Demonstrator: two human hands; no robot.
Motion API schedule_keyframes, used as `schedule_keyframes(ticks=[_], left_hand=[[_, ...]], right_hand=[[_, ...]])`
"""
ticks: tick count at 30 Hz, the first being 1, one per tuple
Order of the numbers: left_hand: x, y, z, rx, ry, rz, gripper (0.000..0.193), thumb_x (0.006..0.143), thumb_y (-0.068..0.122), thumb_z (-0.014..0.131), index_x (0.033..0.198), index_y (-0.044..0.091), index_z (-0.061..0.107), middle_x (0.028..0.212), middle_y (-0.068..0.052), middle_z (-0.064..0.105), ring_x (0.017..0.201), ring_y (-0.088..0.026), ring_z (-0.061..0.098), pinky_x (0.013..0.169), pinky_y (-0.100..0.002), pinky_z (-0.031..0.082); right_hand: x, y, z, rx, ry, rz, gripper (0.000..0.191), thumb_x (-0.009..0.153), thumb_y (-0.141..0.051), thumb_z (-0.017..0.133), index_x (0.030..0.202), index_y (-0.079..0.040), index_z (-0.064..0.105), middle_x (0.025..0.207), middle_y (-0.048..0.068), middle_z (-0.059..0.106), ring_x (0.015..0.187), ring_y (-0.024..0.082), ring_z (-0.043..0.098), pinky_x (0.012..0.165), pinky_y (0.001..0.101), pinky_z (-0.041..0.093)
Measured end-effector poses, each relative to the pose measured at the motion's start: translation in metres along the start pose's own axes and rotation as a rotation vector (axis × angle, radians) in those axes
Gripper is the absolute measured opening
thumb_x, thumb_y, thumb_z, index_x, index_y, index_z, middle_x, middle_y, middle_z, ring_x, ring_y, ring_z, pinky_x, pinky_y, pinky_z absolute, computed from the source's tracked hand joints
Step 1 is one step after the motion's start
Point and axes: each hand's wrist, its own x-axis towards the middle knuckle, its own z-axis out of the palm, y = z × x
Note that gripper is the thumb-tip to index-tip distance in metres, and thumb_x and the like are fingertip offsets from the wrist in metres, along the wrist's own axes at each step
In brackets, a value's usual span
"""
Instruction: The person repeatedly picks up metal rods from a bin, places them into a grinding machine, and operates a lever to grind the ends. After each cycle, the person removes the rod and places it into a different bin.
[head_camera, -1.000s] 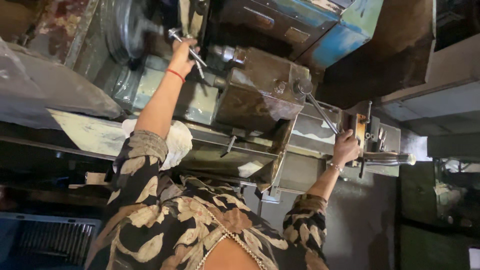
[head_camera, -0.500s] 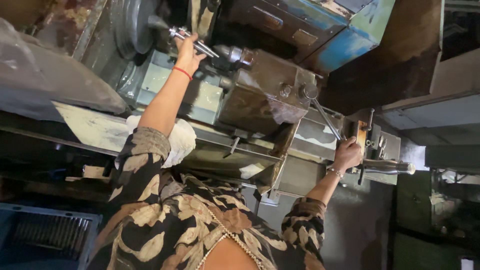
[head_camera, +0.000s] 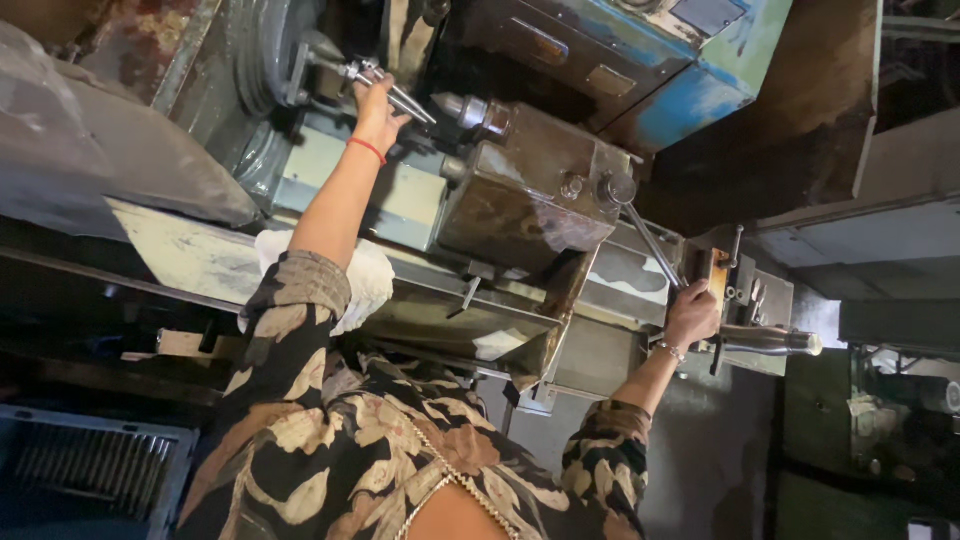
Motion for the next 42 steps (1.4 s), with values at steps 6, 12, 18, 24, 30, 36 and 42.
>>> schedule_keyframes(ticks=[6, 12, 18, 24, 30, 36, 42], left_hand=[[-0.001, 0.001, -0.008, -0.099, 0.107, -0.004, 0.044, 0.099, 0.021, 0.066, 0.134, 0.029, 0.042, 0.137, -0.004, 0.048, 0.119, -0.033, 0.054, 0.103, -0.077, 0.035], [0.000, 0.008, -0.004, -0.213, 0.036, 0.090, 0.033, 0.093, 0.019, 0.069, 0.123, 0.024, 0.056, 0.126, -0.004, 0.053, 0.110, -0.029, 0.056, 0.094, -0.067, 0.048], [0.003, 0.010, -0.001, -0.385, 0.032, 0.068, 0.031, 0.092, 0.017, 0.073, 0.114, 0.022, 0.052, 0.124, -0.004, 0.054, 0.118, -0.036, 0.058, 0.096, -0.068, 0.047], [0.003, 0.011, 0.003, -0.424, -0.037, 0.087, 0.035, 0.093, 0.016, 0.074, 0.121, 0.021, 0.054, 0.124, -0.008, 0.053, 0.121, -0.038, 0.053, 0.100, -0.072, 0.048], [-0.004, 0.011, 0.002, -0.399, -0.016, 0.081, 0.046, 0.090, 0.019, 0.074, 0.129, 0.027, 0.052, 0.138, -0.002, 0.046, 0.127, -0.036, 0.046, 0.102, -0.069, 0.045], [-0.003, 0.012, 0.004, -0.393, 0.000, 0.053, 0.052, 0.088, 0.021, 0.076, 0.133, 0.028, 0.049, 0.139, -0.006, 0.043, 0.132, -0.038, 0.043, 0.104, -0.066, 0.045], [0.006, 0.019, 0.012, -0.144, 0.274, -0.088, 0.027, 0.094, 0.029, 0.070, 0.117, 0.020, 0.058, 0.115, 0.002, 0.056, 0.098, -0.019, 0.054, 0.083, -0.047, 0.047]], right_hand=[[-0.003, 0.002, 0.000, -0.004, -0.019, 0.003, 0.058, 0.107, -0.046, 0.051, 0.081, 0.000, 0.075, 0.075, 0.027, 0.068, 0.068, 0.050, 0.066, 0.062, 0.0594, 0.050], [0.001, 0.000, -0.003, 0.019, -0.019, 0.003, 0.059, 0.106, -0.047, 0.053, 0.079, 0.001, 0.074, 0.073, 0.026, 0.067, 0.068, 0.049, 0.066, 0.062, 0.0587, 0.051], [-0.011, 0.010, -0.009, 0.122, -0.132, -0.082, 0.057, 0.106, -0.046, 0.051, 0.083, 0.000, 0.077, 0.078, 0.027, 0.068, 0.070, 0.052, 0.065, 0.063, 0.0618, 0.050], [-0.027, 0.014, -0.010, 0.087, -0.271, 0.035, 0.064, 0.110, -0.051, 0.048, 0.084, 0.001, 0.076, 0.082, 0.031, 0.068, 0.078, 0.053, 0.067, 0.073, 0.0610, 0.053], [-0.030, 0.020, -0.011, 0.124, -0.226, -0.018, 0.055, 0.108, -0.047, 0.049, 0.092, -0.003, 0.078, 0.079, 0.030, 0.068, 0.075, 0.051, 0.067, 0.070, 0.0588, 0.053], [-0.025, 0.015, -0.020, 0.362, -0.044, -0.192, 0.046, 0.110, -0.038, 0.055, 0.094, 0.003, 0.069, 0.086, 0.024, 0.069, 0.080, 0.042, 0.067, 0.070, 0.0531, 0.052], [-0.084, 0.041, -0.043, 1.050, -0.210, 0.623, 0.058, 0.111, -0.050, 0.045, 0.085, -0.003, 0.067, 0.071, 0.002, 0.061, 0.062, 0.013, 0.046, 0.058, 0.0301, 0.035]])
